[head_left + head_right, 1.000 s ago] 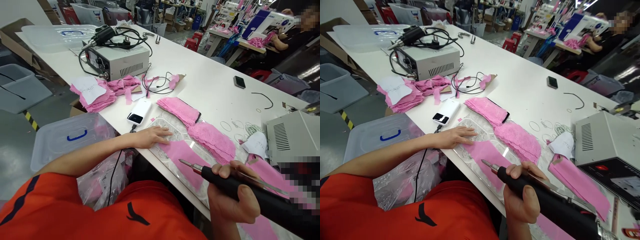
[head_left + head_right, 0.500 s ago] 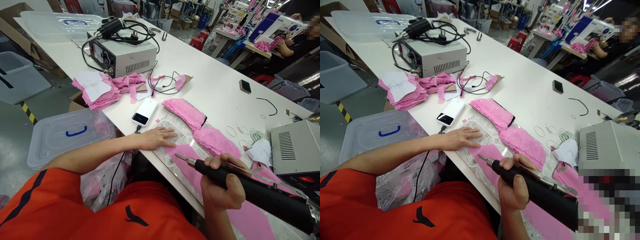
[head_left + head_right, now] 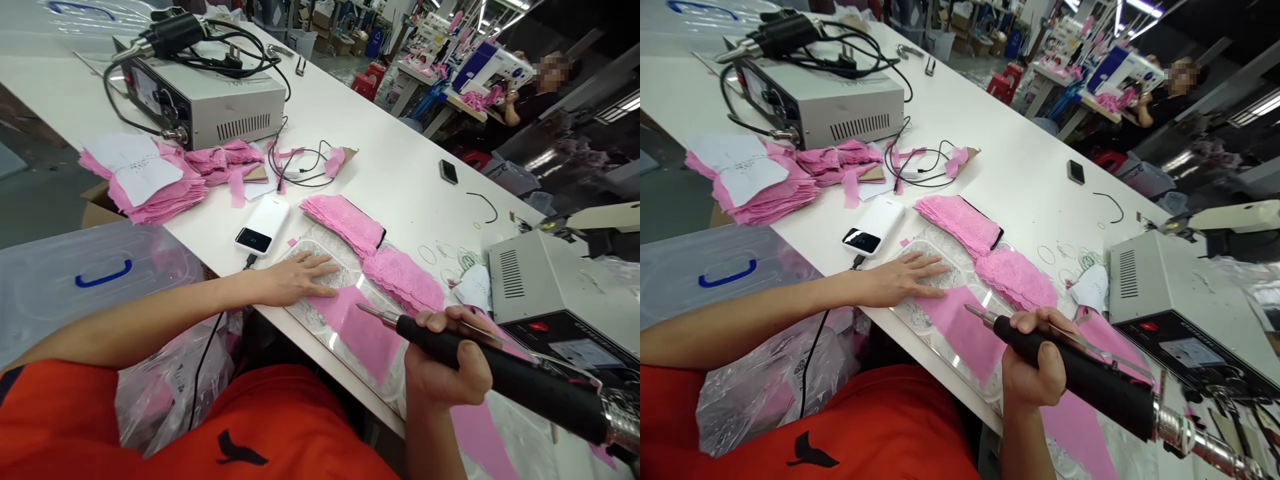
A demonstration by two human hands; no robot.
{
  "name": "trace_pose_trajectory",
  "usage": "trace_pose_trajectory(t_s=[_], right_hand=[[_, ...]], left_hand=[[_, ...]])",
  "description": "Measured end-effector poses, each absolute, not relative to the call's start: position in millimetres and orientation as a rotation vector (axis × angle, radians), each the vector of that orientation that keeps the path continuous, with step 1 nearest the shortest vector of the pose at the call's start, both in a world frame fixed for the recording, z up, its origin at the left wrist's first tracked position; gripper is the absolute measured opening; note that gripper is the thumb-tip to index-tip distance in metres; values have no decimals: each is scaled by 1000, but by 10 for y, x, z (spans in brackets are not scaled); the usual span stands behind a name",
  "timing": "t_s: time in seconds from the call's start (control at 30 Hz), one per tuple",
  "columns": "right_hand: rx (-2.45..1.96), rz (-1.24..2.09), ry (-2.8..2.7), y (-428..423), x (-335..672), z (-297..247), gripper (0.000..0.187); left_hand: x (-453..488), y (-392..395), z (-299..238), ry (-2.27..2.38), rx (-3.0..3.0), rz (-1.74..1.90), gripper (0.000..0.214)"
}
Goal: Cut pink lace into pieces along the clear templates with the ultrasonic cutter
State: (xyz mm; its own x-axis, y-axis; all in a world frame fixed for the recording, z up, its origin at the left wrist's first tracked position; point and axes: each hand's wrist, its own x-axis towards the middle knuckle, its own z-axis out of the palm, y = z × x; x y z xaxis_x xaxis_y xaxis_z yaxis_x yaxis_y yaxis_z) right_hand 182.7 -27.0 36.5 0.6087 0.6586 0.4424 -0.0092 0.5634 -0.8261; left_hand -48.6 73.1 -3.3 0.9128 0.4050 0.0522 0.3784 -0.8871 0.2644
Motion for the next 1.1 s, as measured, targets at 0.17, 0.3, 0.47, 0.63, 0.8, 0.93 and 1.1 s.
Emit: trace_pose_trajectory(t_s=[0.17,0.3,0.47,0.63,0.8,0.93,1.1], right_hand=[[-901,399,-828,-222,1905,365,25],[-902,420,-837,-190,1880,355,25],[-901,445,-804,-180,1842,372,26],[-869,513,-848,-179,1738,402,24],[-841,598,-935,-159,1577,404,20],[-830,656,-948,-134,1466,388,17],[-800,701,-984,-103,1352,360,17]], left_hand=[[-460,761,-106,556,2799,268,61],[-437,767,-116,540,2794,292,64],[-438,767,-48,547,2795,229,69],[-521,756,39,557,2742,179,76],[-647,712,-51,571,2701,260,74],[-707,694,-126,530,2650,437,69],[-713,682,-145,565,2536,545,66]])
